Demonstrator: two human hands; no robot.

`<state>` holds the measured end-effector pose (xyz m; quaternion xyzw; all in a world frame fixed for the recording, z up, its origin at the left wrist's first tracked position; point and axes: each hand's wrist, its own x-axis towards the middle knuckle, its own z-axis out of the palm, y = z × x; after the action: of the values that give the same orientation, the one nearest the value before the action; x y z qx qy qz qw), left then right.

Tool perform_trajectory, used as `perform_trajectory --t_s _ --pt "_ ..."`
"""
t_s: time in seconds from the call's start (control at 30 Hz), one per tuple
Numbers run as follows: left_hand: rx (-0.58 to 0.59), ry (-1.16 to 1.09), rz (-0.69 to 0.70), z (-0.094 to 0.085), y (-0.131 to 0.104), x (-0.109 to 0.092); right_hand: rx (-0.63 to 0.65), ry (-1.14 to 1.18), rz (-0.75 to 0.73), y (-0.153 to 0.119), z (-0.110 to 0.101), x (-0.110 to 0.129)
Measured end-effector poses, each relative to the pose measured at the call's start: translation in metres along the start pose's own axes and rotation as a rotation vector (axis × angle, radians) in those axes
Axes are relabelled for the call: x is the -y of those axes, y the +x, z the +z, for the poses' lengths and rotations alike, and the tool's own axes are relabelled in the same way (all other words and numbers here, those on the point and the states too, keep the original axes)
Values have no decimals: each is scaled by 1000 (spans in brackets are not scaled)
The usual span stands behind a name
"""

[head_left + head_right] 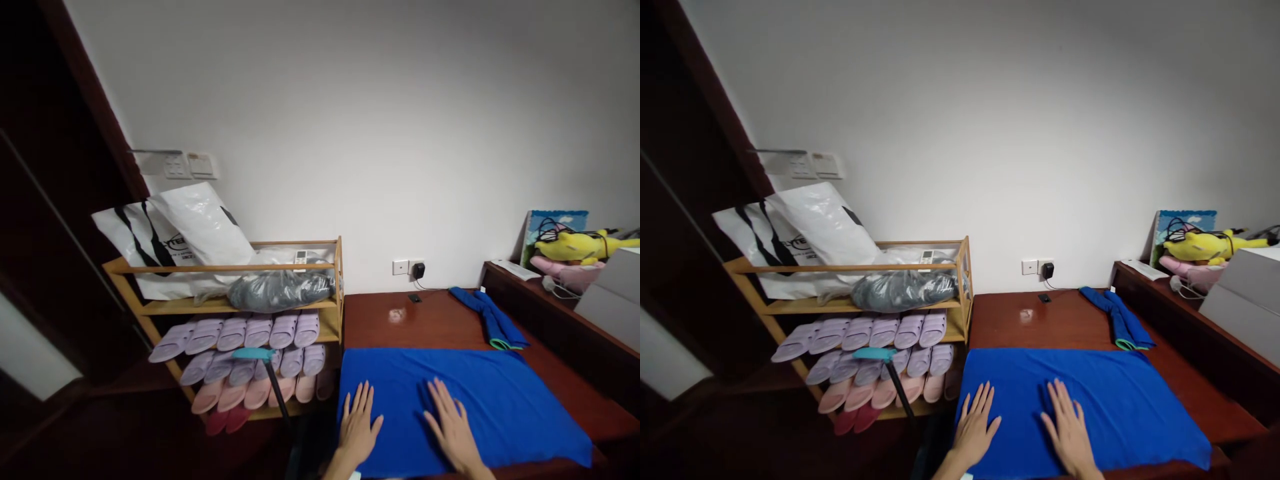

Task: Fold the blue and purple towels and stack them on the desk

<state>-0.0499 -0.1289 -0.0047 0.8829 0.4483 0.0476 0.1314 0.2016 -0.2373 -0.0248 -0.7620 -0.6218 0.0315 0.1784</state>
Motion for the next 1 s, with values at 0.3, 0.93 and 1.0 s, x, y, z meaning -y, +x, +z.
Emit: perform_trajectory --t_s 0.3,0.93,1.0 --pt "-92 51 11 5 -33 10 -8 98 -42 -26 -2 0" --pt "-84 25 -120 11 -23 -17 -76 -181 504 28 -11 -155" --pt "-67 20 -97 17 -19 -6 -43 -174 506 36 -4 -169"
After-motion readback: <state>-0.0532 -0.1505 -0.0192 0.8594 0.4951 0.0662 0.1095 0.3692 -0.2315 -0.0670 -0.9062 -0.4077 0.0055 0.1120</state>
